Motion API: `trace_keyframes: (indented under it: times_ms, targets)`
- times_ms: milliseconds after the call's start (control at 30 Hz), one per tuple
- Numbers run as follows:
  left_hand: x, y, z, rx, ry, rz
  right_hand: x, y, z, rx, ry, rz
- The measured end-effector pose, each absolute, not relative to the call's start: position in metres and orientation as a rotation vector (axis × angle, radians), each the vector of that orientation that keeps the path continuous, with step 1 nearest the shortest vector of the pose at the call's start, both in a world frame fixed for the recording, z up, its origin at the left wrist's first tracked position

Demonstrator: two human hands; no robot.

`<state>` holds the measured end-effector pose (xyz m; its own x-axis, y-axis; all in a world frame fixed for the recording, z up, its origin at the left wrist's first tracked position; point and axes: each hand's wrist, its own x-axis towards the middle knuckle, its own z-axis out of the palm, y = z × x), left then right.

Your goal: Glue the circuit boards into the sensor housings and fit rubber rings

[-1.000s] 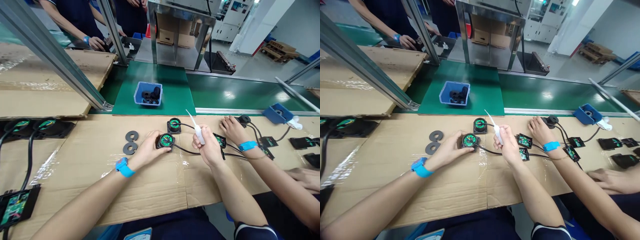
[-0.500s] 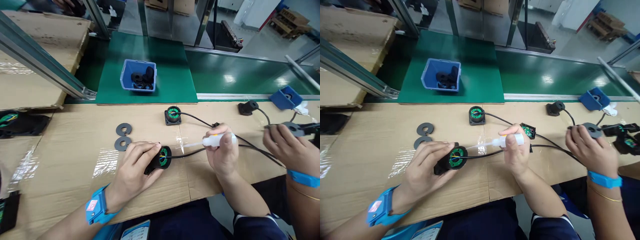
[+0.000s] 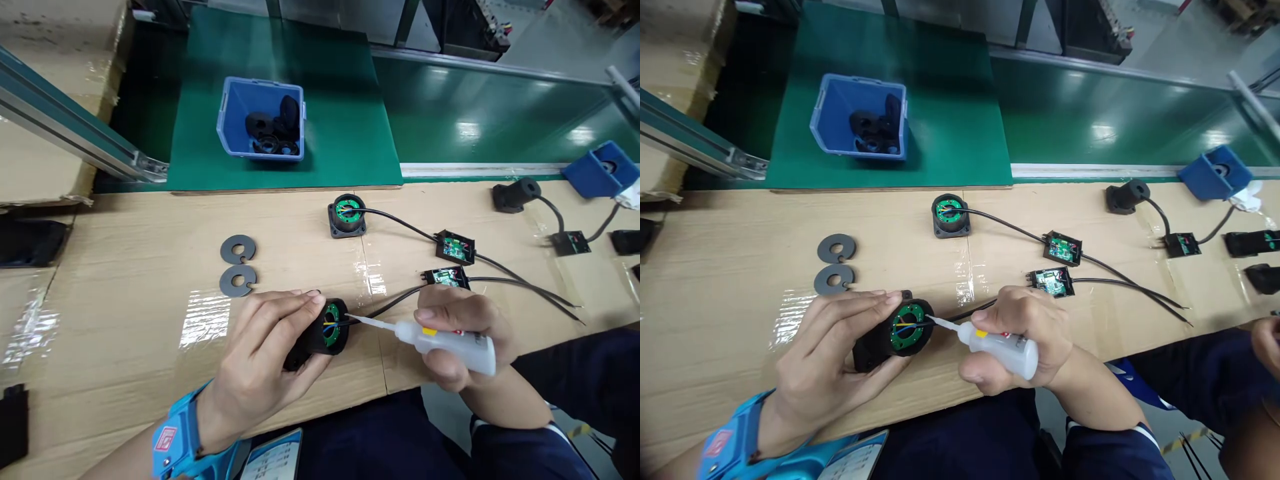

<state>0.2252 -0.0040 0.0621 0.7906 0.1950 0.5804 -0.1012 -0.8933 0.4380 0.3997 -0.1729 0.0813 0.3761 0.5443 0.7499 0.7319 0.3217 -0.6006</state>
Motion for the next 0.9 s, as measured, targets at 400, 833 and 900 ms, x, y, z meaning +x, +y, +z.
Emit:
trace_keyframes:
  times_ms: [400,833,900]
  targets:
    - [0.224,-0.003,0.06,2.589,0.049,0.9,0.4,-0.168,0.084,-1.392,-1.346,-0.209]
    - [0.225,-0.004,0.062,2.578,0.056,0.889,0.403,-0.17,0.09,-1.435,-1.449,-0.153]
    - [0.224,-0.004,0.061,2.579,0.057,0.884,0.403,-0.17,0.089,-1.428,-1.453,-0.149]
